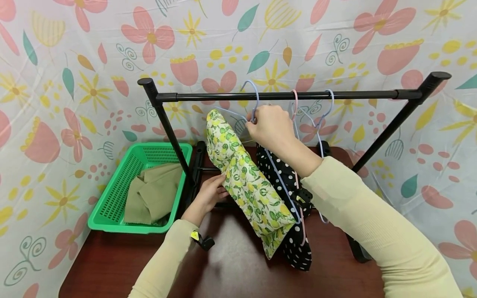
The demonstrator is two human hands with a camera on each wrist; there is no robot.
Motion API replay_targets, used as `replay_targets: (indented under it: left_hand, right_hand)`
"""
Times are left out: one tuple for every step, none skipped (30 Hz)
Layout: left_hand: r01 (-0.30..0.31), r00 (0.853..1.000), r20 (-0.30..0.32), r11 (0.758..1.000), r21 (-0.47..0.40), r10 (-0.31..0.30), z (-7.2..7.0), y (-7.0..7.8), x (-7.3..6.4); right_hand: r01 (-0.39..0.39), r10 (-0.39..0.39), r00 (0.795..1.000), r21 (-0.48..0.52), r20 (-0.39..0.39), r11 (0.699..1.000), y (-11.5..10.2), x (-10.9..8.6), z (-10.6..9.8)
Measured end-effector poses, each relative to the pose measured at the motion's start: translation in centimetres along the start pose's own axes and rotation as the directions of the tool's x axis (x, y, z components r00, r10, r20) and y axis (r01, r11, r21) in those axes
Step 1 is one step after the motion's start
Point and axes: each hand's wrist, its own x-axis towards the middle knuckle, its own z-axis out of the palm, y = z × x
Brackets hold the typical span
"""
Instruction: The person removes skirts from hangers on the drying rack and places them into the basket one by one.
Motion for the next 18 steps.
replay_targets:
  left_hand:
    - [0.004,1.0,-0.002,1.0,0.001,-0.004,0.0,0.1,0.0]
    - [0.009,1.0,-0.003,1.0,0.005,-0.009,-0.1,0.2,-0.1]
    - [0.013,1.0,-0.003,1.0,0.008,-0.012,-0.1,0.2,-0.2]
    - [0.016,1.0,-0.006,1.0,0.014,-0.016,-0.2,0.3,-0.3]
    - [0.018,1.0,-0.006,1.0,0.021,-0.018,-0.2,0.4,-0.4]
    - [0.017,1.0,-0.003,0.999,0.03,-0.017,-0.3,0.5,-0.4]
    - [0.015,1.0,-0.002,0.999,0.038,-0.015,-0.4,0.6,-0.6]
    - [0.01,1.0,0.001,0.999,0.04,-0.01,-0.4,0.7,-0.7]
    - [0.003,1.0,0.003,0.999,0.042,-0.003,-0.5,0.9,-0.8]
    - [-0.004,1.0,0.003,0.999,0.045,0.004,-0.5,1.0,-0.9]
    - [-0.013,1.0,0.005,0.999,0.05,0.013,-0.6,1.1,-1.1]
    - [-0.021,1.0,0.005,0.998,0.052,0.021,-0.6,1.2,-1.2]
    - [-0.03,1.0,0.006,0.998,0.05,0.03,-0.7,1.3,-1.3]
    - [-0.039,0.999,0.007,0.998,0.045,0.039,-0.7,1.4,-1.4]
    - [-0.05,0.999,0.01,0.998,0.046,0.049,-0.7,1.5,-1.5]
    - [-0.06,0.998,0.016,0.997,0.042,0.059,-0.8,1.6,-1.6]
    - [-0.072,0.997,0.024,0.997,0.039,0.071,-0.8,1.7,-1.7]
    - [-0.083,0.996,0.033,0.996,0.034,0.082,-0.8,1.9,-1.7]
  right_hand:
    - [-0.004,0.004,1.0,0.005,0.004,1.0,0.1,0.0,0.0]
    - [-0.008,0.008,1.0,0.011,0.008,1.0,0.3,0.0,0.0]
    - [-0.012,0.012,1.0,0.013,0.012,1.0,0.4,0.0,0.1]
    - [-0.015,0.015,1.0,0.014,0.016,1.0,0.5,0.0,0.1]
    - [-0.016,0.015,1.0,0.013,0.021,1.0,0.6,0.0,0.2]
    - [-0.015,0.015,1.0,0.011,0.021,1.0,0.7,0.0,0.2]
    - [-0.014,0.014,1.0,0.011,0.018,1.0,0.9,0.0,0.2]
    - [-0.012,0.012,1.0,0.008,0.014,1.0,1.0,0.0,0.3]
    - [-0.011,0.011,1.0,0.004,0.009,1.0,1.1,0.0,0.3]
    - [-0.011,0.011,1.0,0.001,0.004,1.0,1.2,0.0,0.3]
    - [-0.012,0.012,1.0,-0.001,0.002,1.0,1.3,0.0,0.4]
    - [-0.017,0.017,1.0,-0.001,0.001,1.0,1.3,0.1,0.4]
    - [-0.024,0.024,1.0,0.0,0.004,1.0,1.4,0.0,0.4]
    - [-0.031,0.031,0.999,0.003,0.008,1.0,1.5,0.1,0.4]
    - [-0.036,0.036,0.999,0.006,0.01,0.999,1.5,0.1,0.4]
    - [-0.039,0.038,0.999,0.011,0.011,0.999,1.6,0.1,0.4]
    - [-0.038,0.038,0.999,0.011,0.008,0.999,1.6,0.1,0.5]
    - [-0.037,0.037,0.999,0.009,0.002,0.999,1.6,0.1,0.5]
